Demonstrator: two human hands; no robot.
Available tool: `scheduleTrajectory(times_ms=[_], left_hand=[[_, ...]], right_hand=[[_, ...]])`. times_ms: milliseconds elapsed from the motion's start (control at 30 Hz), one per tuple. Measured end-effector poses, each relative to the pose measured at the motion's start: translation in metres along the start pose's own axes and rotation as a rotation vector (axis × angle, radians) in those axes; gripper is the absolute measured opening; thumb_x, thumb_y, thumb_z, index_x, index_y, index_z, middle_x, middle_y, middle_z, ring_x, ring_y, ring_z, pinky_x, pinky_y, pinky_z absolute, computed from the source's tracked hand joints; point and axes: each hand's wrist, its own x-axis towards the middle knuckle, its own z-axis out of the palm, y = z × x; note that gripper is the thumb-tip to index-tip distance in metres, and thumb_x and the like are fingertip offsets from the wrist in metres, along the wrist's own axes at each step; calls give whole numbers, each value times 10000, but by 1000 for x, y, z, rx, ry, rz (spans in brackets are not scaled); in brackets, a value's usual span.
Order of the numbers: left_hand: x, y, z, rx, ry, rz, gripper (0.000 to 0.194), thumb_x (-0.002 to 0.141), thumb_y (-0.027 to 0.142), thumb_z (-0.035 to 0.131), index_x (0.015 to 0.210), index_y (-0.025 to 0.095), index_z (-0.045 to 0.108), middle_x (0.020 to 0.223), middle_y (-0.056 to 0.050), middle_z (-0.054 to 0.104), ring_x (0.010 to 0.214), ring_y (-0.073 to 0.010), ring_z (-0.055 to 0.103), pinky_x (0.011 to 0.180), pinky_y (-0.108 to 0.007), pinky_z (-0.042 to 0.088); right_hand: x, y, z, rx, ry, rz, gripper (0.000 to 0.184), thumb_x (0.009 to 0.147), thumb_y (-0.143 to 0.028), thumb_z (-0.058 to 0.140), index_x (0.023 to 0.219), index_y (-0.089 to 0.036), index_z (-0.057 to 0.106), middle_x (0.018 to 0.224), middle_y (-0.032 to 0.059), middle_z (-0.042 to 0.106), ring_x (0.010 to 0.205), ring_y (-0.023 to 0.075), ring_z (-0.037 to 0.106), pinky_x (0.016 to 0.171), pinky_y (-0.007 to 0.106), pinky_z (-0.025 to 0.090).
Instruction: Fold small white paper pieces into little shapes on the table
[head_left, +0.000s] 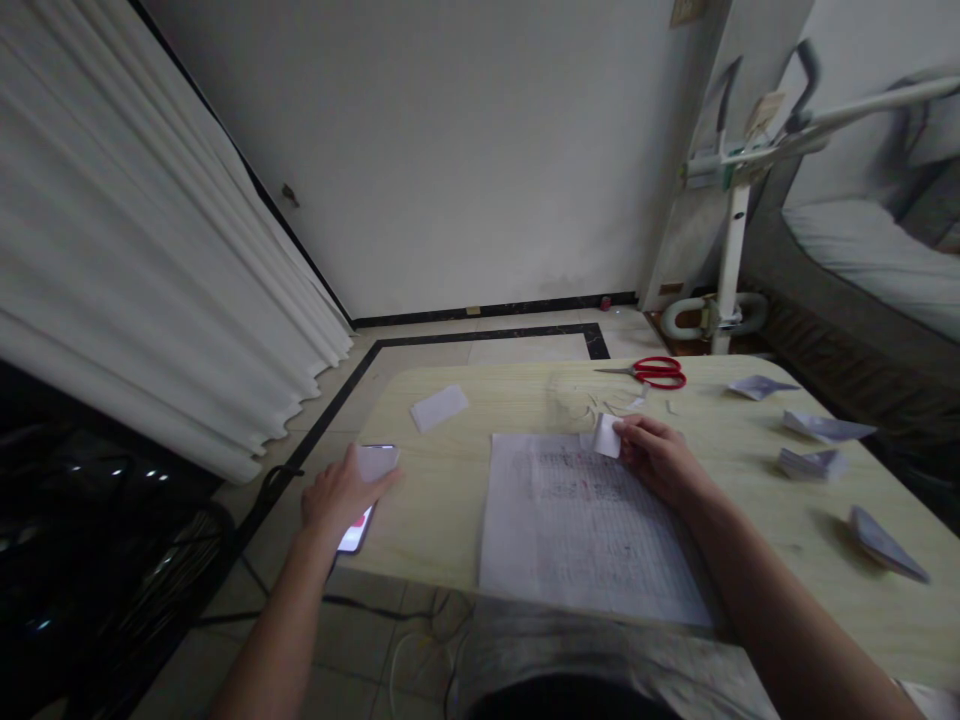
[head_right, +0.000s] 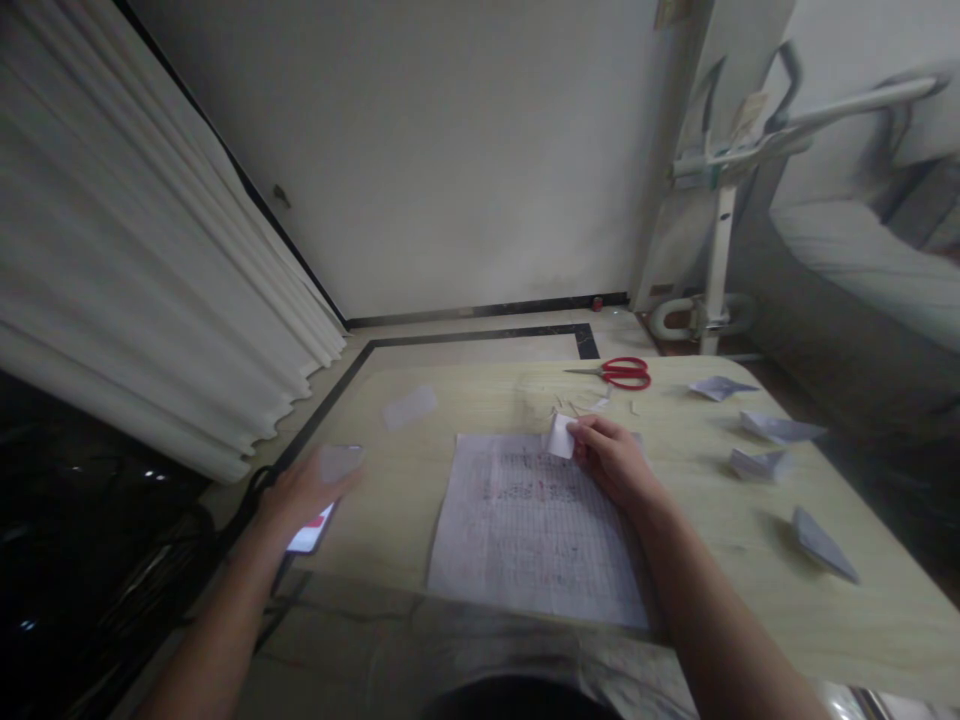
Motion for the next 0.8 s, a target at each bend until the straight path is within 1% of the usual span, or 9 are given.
scheduleTrajectory(times_ms=[67, 133, 200, 267, 400, 467, 533, 633, 800], left_hand=[[-3, 3, -8, -27, 53, 8, 900, 711, 770, 415, 1339, 125, 424, 1196, -241, 607, 1093, -426, 559, 835, -497, 428], [-9, 16, -17, -97, 169, 37, 816, 759, 702, 444, 1326, 115, 439, 1195, -242, 607, 1092, -419, 561, 851, -507, 429], [-18, 42, -23, -261, 309, 108, 669, 816, 583, 476, 1303, 123, 471, 1211, -220, 608, 1118, -372, 559, 887, -469, 433], [-31, 82, -25, -556, 351, 233, 483, 846, 446, 509, 1230, 157, 541, 1174, -153, 647, 1086, -292, 594, 898, -394, 453], [-58, 185, -13, -1123, 74, 504, 339, 848, 403, 545, 1074, 172, 648, 984, -96, 727, 864, -205, 676, 774, -295, 513], [-70, 229, -7, -1271, -26, 561, 346, 830, 417, 574, 1040, 157, 666, 965, -102, 732, 836, -202, 681, 744, -284, 519], [-78, 260, 0, -1345, -71, 574, 356, 792, 414, 623, 1025, 151, 678, 957, -106, 734, 818, -210, 683, 722, -287, 521], [-82, 281, 8, -1466, -115, 591, 297, 799, 373, 610, 960, 138, 695, 939, -103, 734, 833, -212, 677, 735, -288, 516], [-72, 280, 19, -1634, -198, 501, 302, 757, 373, 646, 919, 125, 703, 896, -85, 746, 830, -211, 681, 735, -282, 518]], right_hand=[[0, 0, 0, 10, 1, 6, 231, 658, -321, 801, 665, -176, 622, 515, -35, 510, 477, 77, 434, 435, 206, 291], [0, -1, 1, 11, -3, 10, 228, 662, -316, 800, 662, -174, 621, 516, -35, 511, 474, 74, 432, 433, 203, 285], [1, -1, 2, 6, -7, 3, 239, 657, -322, 800, 650, -171, 615, 512, -36, 507, 471, 73, 430, 432, 203, 282], [1, -2, 2, 1, 3, -5, 251, 644, -331, 803, 636, -168, 612, 504, -38, 498, 468, 74, 427, 432, 205, 280], [0, -3, 5, -12, 28, -19, 253, 620, -341, 803, 631, -172, 615, 490, -41, 489, 456, 81, 416, 427, 212, 267], [-3, -4, 7, -18, 42, -40, 252, 614, -344, 797, 624, -177, 609, 480, -47, 484, 446, 82, 405, 427, 213, 261], [-5, -4, 7, -37, 24, -51, 269, 608, -362, 786, 592, -175, 592, 461, -51, 471, 431, 80, 387, 429, 220, 259], [-4, -2, 6, -64, 34, -78, 225, 643, -359, 746, 644, -174, 617, 475, -52, 491, 430, 81, 390, 434, 221, 265], [0, 4, 2, -177, 40, -75, 221, 672, -366, 727, 655, -170, 626, 488, -50, 509, 430, 85, 402, 434, 224, 266]])
